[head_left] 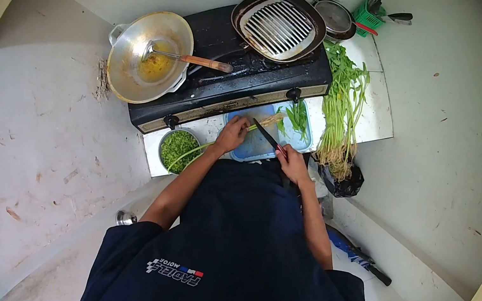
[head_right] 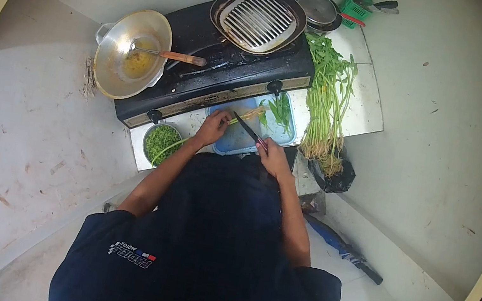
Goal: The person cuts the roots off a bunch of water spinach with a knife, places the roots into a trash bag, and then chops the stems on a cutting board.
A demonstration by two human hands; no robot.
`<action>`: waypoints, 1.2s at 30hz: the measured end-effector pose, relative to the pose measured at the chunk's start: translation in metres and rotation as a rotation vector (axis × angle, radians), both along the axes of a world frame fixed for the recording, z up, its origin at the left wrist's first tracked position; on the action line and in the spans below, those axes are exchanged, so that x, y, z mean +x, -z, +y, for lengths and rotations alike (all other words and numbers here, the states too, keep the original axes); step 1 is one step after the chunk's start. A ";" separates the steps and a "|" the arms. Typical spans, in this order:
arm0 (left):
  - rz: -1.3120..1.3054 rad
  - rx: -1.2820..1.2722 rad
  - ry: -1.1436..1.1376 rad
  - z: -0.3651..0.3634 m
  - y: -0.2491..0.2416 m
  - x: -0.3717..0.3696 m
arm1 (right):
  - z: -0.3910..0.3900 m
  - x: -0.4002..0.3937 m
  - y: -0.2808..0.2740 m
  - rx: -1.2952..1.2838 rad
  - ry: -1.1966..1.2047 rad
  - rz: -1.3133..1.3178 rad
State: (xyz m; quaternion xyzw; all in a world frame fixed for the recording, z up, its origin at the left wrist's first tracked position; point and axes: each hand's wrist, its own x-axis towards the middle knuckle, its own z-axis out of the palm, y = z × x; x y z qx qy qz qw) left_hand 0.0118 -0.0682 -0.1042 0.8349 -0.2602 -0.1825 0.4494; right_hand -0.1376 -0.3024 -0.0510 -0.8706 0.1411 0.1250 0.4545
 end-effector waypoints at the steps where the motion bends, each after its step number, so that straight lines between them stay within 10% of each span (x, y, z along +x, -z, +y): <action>1: 0.004 0.003 -0.003 0.000 0.001 0.000 | 0.003 0.002 0.006 -0.033 -0.009 -0.014; 36: -0.013 0.138 -0.019 0.006 -0.002 -0.004 | 0.027 -0.005 0.024 -0.262 -0.067 0.024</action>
